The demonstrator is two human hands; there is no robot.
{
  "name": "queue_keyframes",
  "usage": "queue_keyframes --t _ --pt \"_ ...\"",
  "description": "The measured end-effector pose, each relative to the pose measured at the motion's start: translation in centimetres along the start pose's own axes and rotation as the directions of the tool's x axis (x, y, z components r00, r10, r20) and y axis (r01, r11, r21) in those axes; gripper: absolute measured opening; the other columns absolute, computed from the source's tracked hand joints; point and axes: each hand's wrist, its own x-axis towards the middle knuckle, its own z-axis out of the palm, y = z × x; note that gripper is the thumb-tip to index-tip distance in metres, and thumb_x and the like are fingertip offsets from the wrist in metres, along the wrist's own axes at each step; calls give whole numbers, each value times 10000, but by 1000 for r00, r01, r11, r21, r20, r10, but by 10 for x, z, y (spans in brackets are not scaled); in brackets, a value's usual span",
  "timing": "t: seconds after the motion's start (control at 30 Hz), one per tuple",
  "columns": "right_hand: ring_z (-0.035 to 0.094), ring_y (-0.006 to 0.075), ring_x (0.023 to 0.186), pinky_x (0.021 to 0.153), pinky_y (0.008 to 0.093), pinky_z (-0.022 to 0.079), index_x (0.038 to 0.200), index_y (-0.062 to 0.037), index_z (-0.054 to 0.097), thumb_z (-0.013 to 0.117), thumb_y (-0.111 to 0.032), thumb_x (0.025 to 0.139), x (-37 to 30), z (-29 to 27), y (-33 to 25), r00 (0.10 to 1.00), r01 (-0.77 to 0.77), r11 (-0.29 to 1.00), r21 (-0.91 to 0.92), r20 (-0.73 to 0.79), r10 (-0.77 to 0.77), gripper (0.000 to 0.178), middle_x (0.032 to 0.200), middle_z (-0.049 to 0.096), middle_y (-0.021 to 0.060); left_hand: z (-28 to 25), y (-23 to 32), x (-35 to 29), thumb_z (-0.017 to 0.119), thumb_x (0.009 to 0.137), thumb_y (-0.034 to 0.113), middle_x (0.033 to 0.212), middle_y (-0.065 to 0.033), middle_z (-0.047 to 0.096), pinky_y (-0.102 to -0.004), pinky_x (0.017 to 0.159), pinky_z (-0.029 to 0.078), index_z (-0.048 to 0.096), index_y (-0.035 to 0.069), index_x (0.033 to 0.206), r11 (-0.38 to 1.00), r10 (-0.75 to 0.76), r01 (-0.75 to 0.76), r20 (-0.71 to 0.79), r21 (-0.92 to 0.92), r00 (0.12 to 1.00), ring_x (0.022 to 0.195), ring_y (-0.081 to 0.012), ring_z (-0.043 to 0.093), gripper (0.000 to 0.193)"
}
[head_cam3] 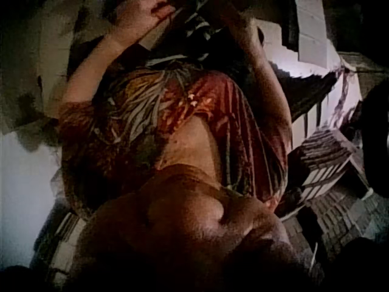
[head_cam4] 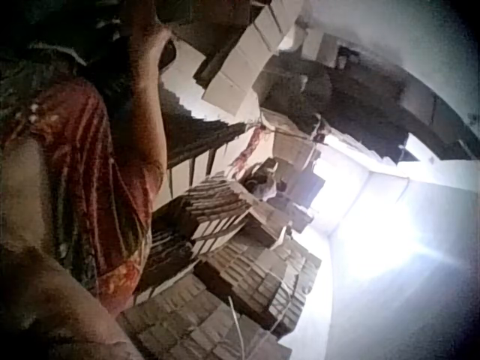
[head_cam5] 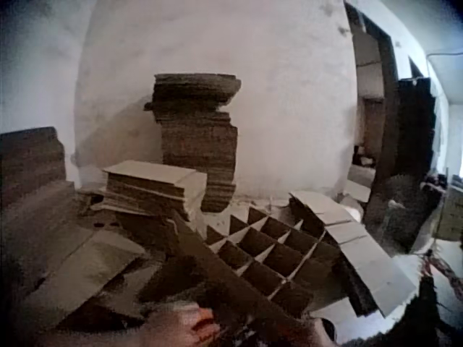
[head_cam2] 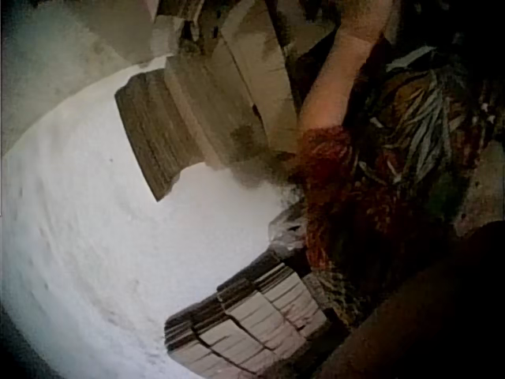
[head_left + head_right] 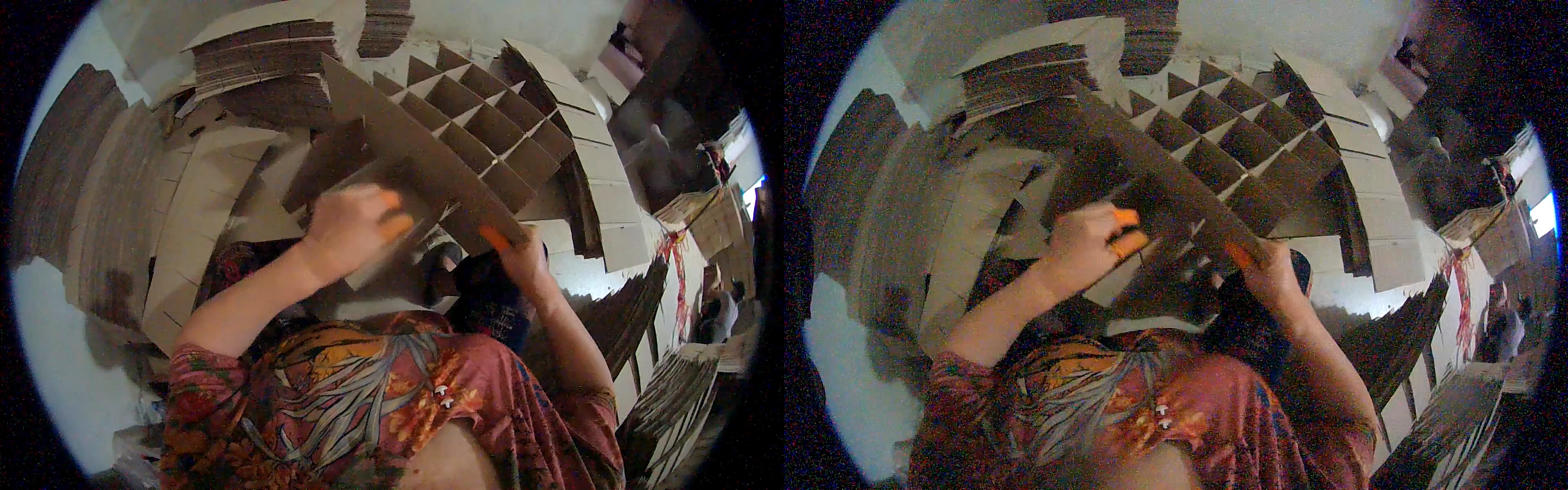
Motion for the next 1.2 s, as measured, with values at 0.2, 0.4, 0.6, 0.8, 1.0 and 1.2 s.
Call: queue_keyframes --t 0.2,0.4,0.6,0.8,1.0,1.2 --pt "639 335 778 655 364 510 1313 -134 404 633 -114 788 9 -22 -72 952 260 952 -160 -121 -280 573 875 626 220 -16 -34 16 661 739 195 872 -170 593 -399 710 463 592 28 954 970 -200 182 102 163 974 834 -337 577 282" --pt "571 416 718 635 402 461 1345 -166 364 639 -55 763 7 -30 -76 987 147 920 -364 111 -114 653 781 584 259 0 -40 32 588 700 51 871 -222 597 -457 746 464 558 40 1075 969 -243 217 304 119 921 856 -382 580 376" --pt "529 442 619 573 470 411 1356 -216 338 593 -51 790 8 -33 -91 973 202 897 -392 188 -137 642 642 532 264 -7 -33 35 529 715 46 907 -227 598 -463 759 464 416 100 1264 975 -220 195 366 106 904 880 -391 575 563" --pt "533 439 615 574 469 413 1358 -221 332 593 -51 788 12 -34 -95 966 203 888 -413 232 -113 649 650 532 270 -15 -25 37 498 749 82 926 -225 596 -458 797 448 315 152 1339 953 -304 265 448 148 841 921 -386 563 621" --pt "546 436 659 591 456 427 1346 -192 359 594 -55 785 14 -31 -86 967 178 887 -426 244 -76 623 683 542 273 -6 -45 29 561 790 218 1011 -201 587 -434 778 458 461 125 1241 950 -272 311 396 -36 877 921 -377 565 471" --pt "558 427 676 598 451 435 1345 -167 352 575 -38 790 10 -34 -85 971 153 894 -421 234 -56 613 738 571 260 -29 -57 29 660 753 271 1019 -183 592 -409 748 471 572 50 1068 921 -308 299 -3 249 951 916 -336 578 395"
